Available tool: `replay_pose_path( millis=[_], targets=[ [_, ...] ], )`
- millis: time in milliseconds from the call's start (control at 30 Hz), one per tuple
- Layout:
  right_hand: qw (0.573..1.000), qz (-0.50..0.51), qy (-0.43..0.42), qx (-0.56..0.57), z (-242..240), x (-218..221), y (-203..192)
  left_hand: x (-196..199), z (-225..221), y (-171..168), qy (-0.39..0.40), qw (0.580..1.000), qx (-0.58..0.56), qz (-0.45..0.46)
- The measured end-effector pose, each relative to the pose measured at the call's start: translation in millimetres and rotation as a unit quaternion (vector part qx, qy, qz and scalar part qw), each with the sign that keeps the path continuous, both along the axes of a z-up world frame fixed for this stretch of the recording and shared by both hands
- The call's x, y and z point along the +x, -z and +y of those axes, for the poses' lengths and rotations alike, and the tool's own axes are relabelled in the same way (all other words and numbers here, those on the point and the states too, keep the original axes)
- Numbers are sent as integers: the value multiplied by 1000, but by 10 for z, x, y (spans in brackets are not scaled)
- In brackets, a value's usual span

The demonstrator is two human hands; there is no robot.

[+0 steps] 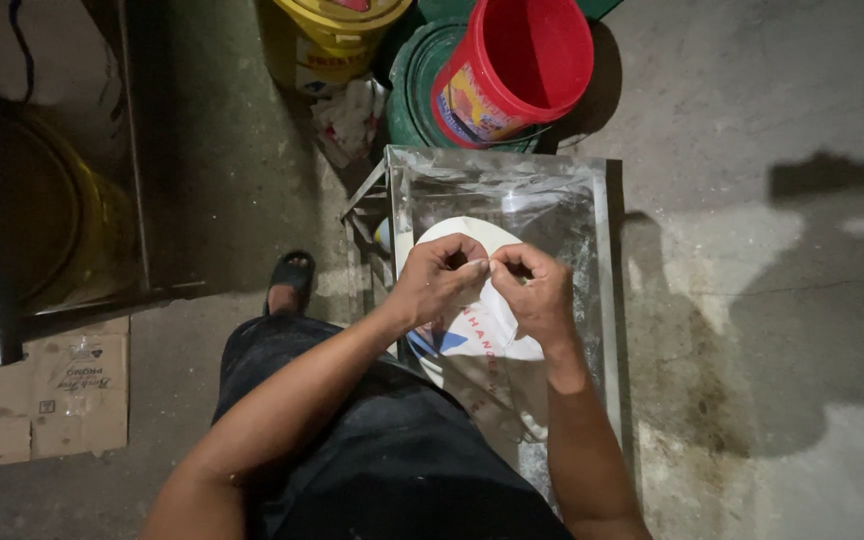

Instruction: The recorder carries a large bag of flour, places it on a table, and begins to open the bag.

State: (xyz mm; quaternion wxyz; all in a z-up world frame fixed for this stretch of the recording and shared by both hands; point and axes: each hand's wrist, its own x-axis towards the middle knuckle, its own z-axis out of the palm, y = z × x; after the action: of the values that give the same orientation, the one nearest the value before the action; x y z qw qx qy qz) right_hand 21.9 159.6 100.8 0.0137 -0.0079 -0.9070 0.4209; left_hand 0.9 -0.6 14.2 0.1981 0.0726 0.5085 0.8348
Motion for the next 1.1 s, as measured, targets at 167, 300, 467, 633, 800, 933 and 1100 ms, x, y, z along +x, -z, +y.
replay_pose_path(
  millis=[167, 300, 467, 633, 800, 933, 1100],
  targets=[
    [999, -10, -14, -33, 25, -19, 8, -28, 48, 109, 4, 999, 39, 27],
    [998, -27, 7, -64, 60, -21, 46, -43, 17, 108, 1, 999, 39, -5],
    [997, -22, 12, -79, 101, -8, 98, -59, 21, 106, 6, 997, 68, -21],
    [994, -34, 7, -99, 109, -19, 71, -105, -33, 128, -32, 997, 63, -35],
    [993, -18, 7, -113, 133, -17, 82, -357, -632, -41, -203, 976, -16, -72],
    [989, -26, 10, -142, 100, -23, 97, -361, -615, 195, -226, 965, -130, 34],
    [993, -27, 12, -115, 82, -24, 191, -38, -205, 66, -87, 986, -83, 116]
  ],
)
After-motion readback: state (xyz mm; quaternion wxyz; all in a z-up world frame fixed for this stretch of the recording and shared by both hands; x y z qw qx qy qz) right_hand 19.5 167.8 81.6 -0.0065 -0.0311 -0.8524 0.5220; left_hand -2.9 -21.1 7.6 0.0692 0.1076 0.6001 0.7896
